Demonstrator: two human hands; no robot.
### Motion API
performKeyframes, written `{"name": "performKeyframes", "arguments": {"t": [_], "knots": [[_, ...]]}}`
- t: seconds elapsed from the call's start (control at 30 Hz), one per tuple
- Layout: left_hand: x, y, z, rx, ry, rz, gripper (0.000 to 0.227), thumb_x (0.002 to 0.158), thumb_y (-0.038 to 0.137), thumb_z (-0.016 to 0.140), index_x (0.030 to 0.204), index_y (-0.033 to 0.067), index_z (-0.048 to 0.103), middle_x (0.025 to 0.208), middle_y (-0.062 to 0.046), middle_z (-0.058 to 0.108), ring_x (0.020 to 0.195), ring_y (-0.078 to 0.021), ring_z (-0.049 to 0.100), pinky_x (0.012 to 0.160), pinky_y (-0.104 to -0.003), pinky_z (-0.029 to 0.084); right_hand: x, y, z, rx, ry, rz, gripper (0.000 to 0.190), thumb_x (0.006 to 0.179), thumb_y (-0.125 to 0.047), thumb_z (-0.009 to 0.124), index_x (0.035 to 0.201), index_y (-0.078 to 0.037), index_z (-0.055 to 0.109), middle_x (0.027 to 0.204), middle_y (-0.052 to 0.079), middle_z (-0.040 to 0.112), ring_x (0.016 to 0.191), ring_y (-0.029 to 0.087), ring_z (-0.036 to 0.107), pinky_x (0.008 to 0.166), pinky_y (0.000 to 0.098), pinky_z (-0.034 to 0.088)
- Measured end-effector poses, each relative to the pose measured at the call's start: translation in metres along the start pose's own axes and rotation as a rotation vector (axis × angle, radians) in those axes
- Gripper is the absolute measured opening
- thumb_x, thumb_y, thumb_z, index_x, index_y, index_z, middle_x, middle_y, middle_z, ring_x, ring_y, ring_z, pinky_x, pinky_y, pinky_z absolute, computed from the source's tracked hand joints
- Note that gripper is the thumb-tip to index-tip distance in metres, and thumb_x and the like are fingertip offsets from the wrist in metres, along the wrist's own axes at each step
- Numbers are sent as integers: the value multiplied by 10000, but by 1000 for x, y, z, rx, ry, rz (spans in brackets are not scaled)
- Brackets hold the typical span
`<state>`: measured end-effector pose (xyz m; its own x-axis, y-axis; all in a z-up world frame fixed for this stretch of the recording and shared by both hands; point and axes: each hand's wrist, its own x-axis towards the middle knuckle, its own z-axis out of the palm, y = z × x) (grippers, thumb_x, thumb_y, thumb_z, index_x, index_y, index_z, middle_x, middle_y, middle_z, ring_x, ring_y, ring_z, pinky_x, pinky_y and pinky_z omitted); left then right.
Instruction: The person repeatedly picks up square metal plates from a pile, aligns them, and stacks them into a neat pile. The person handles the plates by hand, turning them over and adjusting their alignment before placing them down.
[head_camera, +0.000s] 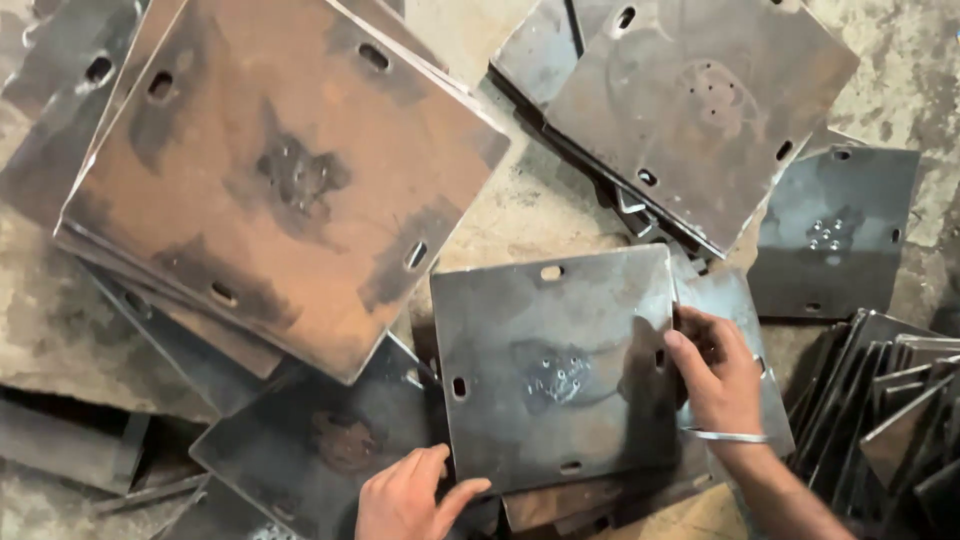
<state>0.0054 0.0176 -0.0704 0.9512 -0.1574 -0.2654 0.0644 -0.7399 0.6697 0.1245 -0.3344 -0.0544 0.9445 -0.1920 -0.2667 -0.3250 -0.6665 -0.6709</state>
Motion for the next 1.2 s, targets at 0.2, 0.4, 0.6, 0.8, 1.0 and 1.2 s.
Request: {"name": "performKeyframes", "arguments": {"t": [0.2,0.4,0.6,0.8,1.0,1.2], "knots": [[75,42,-25,-340,154,-447,481,826,211,783,1250,8,679,904,-133,740,672,-242,735,595,-353,578,-8,11,24,118,112,67,353,912,-88,768,1240,17,692,1060,58,609,950,130,576,872,257,483],[78,30,3,-287,327,-381,404,868,120,754,1228,-48,681,980,-195,740,809,-312,725,732,-363,583,-4,11,29,149,158,45,371,911,-64,752,1270,8,693,1117,51,619,1026,127,591,941,234,477],[69,25,10,-276,329,-367,384,895,97,717,1245,-56,671,1075,-216,747,968,-329,770,827,-358,591,-9,12,26,150,141,65,380,909,-51,755,1279,7,690,1140,52,625,1044,131,593,949,231,471],[72,26,8,-303,321,-344,369,912,85,697,1249,-60,666,1040,-206,745,921,-327,759,808,-360,592,-10,11,28,181,144,58,391,910,-49,757,1290,8,685,1159,52,618,1073,131,590,976,233,468],[76,29,1,-288,310,-273,359,939,101,679,1250,-77,651,1000,-216,718,858,-360,719,750,-376,576,-7,9,27,135,158,8,380,922,-53,753,1288,15,681,1158,69,608,1066,150,593,977,249,475],[68,37,-14,-321,362,-200,351,991,109,671,1290,-73,637,1057,-209,689,885,-360,681,782,-389,560,-11,19,29,98,145,-113,334,966,-64,738,1276,38,664,1144,89,604,1071,186,593,1002,285,485]]}}
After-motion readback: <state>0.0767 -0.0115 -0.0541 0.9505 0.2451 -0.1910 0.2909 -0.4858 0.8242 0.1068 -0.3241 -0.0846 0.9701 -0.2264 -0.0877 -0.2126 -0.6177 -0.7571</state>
